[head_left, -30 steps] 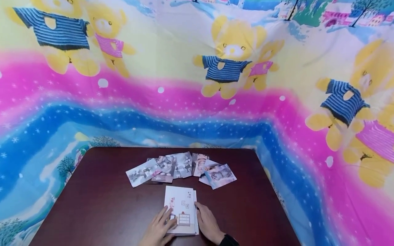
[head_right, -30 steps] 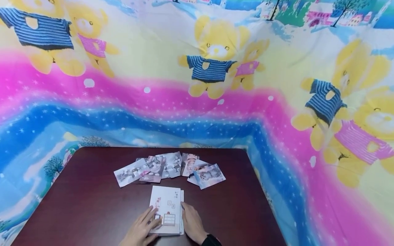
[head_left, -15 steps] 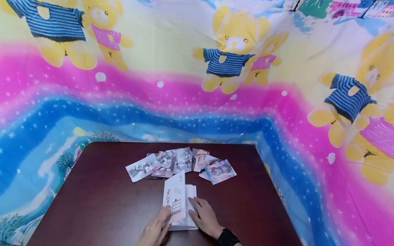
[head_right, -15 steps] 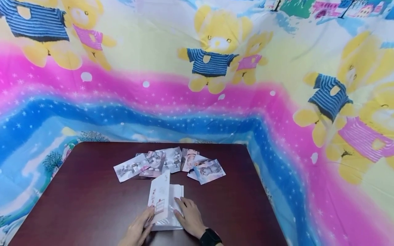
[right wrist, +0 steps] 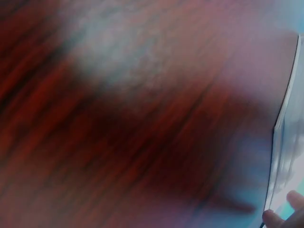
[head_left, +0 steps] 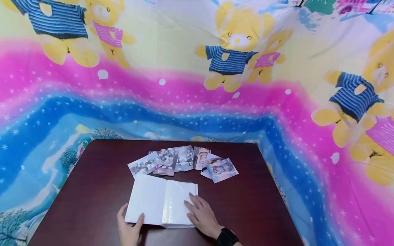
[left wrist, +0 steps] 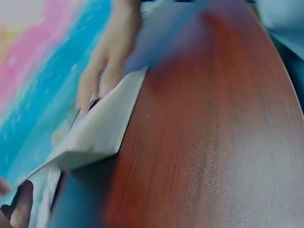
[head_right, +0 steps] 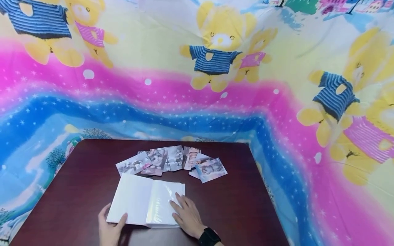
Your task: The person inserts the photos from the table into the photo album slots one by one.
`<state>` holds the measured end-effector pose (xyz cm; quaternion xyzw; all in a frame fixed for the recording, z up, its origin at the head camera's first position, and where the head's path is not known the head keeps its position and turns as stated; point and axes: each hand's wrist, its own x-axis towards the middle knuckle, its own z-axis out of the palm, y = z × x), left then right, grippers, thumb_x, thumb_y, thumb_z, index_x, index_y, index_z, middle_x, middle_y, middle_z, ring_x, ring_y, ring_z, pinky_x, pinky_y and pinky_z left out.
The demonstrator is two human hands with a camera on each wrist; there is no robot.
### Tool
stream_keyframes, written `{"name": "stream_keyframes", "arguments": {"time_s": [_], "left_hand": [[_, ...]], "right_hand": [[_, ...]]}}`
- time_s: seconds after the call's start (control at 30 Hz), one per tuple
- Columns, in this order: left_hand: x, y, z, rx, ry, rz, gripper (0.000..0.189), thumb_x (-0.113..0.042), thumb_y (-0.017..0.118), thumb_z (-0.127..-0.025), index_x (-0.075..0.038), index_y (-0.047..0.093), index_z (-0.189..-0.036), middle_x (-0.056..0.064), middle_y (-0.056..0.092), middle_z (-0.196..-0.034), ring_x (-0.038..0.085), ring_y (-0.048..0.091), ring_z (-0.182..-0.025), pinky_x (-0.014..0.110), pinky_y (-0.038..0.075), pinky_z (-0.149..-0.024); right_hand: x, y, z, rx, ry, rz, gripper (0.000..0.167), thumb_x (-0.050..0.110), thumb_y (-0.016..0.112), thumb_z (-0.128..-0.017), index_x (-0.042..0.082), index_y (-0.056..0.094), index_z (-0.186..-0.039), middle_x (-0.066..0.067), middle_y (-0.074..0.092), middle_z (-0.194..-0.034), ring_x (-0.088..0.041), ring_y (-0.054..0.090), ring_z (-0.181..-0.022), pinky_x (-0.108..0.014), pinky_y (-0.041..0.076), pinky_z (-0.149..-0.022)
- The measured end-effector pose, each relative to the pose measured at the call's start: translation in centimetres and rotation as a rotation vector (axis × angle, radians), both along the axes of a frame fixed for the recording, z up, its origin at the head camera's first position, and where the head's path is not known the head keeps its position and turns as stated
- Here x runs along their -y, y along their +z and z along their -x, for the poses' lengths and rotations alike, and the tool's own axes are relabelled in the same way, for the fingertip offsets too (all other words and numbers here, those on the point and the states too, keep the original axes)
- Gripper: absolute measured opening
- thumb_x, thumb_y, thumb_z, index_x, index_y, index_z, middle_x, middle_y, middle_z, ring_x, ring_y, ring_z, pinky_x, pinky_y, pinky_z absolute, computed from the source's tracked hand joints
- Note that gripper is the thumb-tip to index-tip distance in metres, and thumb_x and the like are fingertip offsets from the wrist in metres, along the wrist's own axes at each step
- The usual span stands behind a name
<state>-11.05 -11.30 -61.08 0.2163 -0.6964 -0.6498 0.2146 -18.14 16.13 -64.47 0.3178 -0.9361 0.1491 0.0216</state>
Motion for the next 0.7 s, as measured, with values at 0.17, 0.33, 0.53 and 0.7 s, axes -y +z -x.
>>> {"name": "stream_keyframes", "arguments": {"time_s": [0.17,0.33,0.53,0.7], "left_hand": [[2.3,-2.5,-0.4,0.042,-0.016,0.348,0.056,-0.007,0.080,-0.077,-0.001,0.056,-0.128,0.031,0.051,-0.125,0.039,0.057,-0.102,0.043,0.045,-0.086],[2.9,-5.4,0.0,-0.216,-0.163,0.853,0.042,-0.017,0.075,-0.079,-0.009,0.068,-0.120,0.026,0.049,-0.138,0.052,0.037,-0.129,0.064,0.030,-0.105],[2.2,-6.9,0.1,-0.272,-0.294,1.121,0.037,-0.035,0.061,-0.095,-0.015,0.068,-0.126,0.015,0.057,-0.137,0.038,0.046,-0.130,0.043,0.021,-0.117],[2.3,-6.4,0.2,-0.249,-0.312,1.116,0.036,-0.029,0.066,-0.090,-0.012,0.070,-0.122,0.016,0.061,-0.132,0.042,0.052,-0.120,0.058,0.039,-0.095]], "right_hand": [[0.8,0.1,-0.3,-0.092,0.097,-0.028,0.048,0.023,0.048,-0.104,0.027,0.041,-0.152,-0.004,0.032,-0.159,-0.029,0.034,-0.141,-0.051,0.034,-0.109],[1.1,0.0,-0.5,-0.189,0.170,-0.062,0.058,0.011,0.055,-0.097,0.025,0.041,-0.152,-0.006,0.037,-0.156,-0.031,0.037,-0.139,-0.051,0.038,-0.107],[1.1,-0.1,-0.5,-0.235,0.207,-0.057,0.064,0.007,0.059,-0.090,0.023,0.043,-0.151,-0.008,0.039,-0.154,-0.034,0.039,-0.138,-0.052,0.039,-0.105],[1.2,-0.4,-0.3,-0.239,0.222,-0.067,0.073,0.003,0.062,-0.085,0.023,0.041,-0.152,-0.008,0.038,-0.155,-0.034,0.038,-0.139,-0.052,0.039,-0.105]]}}
